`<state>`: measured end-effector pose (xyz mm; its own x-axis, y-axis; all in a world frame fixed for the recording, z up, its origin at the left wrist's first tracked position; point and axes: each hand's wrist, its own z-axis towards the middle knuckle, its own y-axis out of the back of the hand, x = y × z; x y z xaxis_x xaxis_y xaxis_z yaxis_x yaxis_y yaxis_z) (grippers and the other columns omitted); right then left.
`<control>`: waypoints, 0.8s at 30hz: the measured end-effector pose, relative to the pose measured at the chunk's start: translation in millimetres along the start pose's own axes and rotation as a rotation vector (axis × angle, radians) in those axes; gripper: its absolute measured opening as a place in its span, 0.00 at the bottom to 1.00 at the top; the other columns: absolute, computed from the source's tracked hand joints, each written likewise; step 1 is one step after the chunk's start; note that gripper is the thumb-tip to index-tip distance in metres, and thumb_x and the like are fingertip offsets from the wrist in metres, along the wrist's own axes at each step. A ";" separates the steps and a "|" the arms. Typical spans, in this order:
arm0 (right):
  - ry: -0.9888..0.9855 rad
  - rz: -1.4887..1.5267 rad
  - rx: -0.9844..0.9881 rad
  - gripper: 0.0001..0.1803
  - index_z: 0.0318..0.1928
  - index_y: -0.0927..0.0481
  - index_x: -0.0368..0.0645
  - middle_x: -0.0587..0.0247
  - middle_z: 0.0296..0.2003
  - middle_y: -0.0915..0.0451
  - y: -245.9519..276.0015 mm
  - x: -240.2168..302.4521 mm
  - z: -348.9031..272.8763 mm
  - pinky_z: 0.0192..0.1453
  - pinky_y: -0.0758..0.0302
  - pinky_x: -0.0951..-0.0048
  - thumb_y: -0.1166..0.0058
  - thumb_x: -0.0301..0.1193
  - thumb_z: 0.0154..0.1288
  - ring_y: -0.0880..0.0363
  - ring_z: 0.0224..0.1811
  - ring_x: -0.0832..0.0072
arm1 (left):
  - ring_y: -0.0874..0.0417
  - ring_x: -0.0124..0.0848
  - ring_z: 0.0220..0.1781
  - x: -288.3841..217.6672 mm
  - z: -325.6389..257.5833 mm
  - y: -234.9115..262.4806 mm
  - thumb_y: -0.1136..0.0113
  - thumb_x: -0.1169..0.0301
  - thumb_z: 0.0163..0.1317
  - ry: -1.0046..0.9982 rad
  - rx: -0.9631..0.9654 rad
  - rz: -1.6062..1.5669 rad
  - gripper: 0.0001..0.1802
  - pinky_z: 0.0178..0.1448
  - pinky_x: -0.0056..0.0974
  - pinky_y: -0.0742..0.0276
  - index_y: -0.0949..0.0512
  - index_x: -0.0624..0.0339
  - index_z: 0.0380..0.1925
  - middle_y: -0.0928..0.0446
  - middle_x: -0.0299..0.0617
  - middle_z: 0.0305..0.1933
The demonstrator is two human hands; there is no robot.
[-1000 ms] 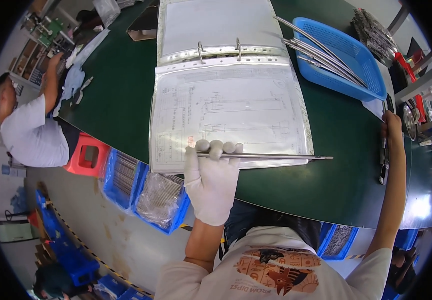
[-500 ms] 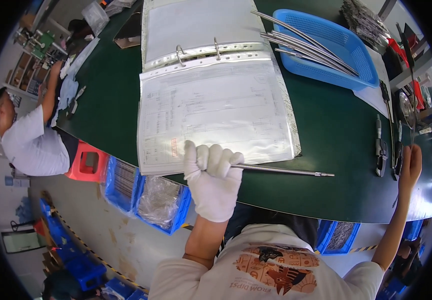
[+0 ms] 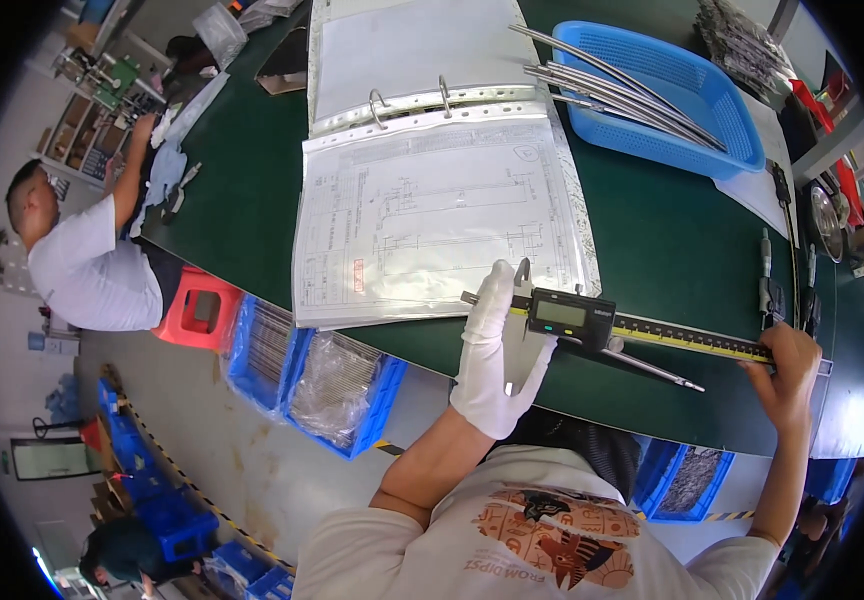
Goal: Measuring metal rods with a digital caliper and assembling them with small components at a workbench.
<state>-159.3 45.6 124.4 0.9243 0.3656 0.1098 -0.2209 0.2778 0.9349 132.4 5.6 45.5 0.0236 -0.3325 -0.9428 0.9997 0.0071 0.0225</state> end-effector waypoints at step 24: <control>0.038 0.020 -0.180 0.30 0.14 0.36 0.46 0.66 0.13 0.38 -54.8 60.0 52.7 0.16 0.41 0.71 0.36 0.56 0.29 0.36 0.12 0.69 | 0.27 0.29 0.43 -8.3 -12.8 -44.9 0.48 0.64 0.59 0.724 -0.070 -0.892 0.18 0.46 0.33 0.29 0.33 0.59 0.47 0.29 0.39 0.42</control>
<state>-75.3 5.4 97.5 0.9073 0.4052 0.1121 -0.2950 0.4234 0.8565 87.3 20.1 48.0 -0.7202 0.3738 -0.5844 0.6580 0.1011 -0.7462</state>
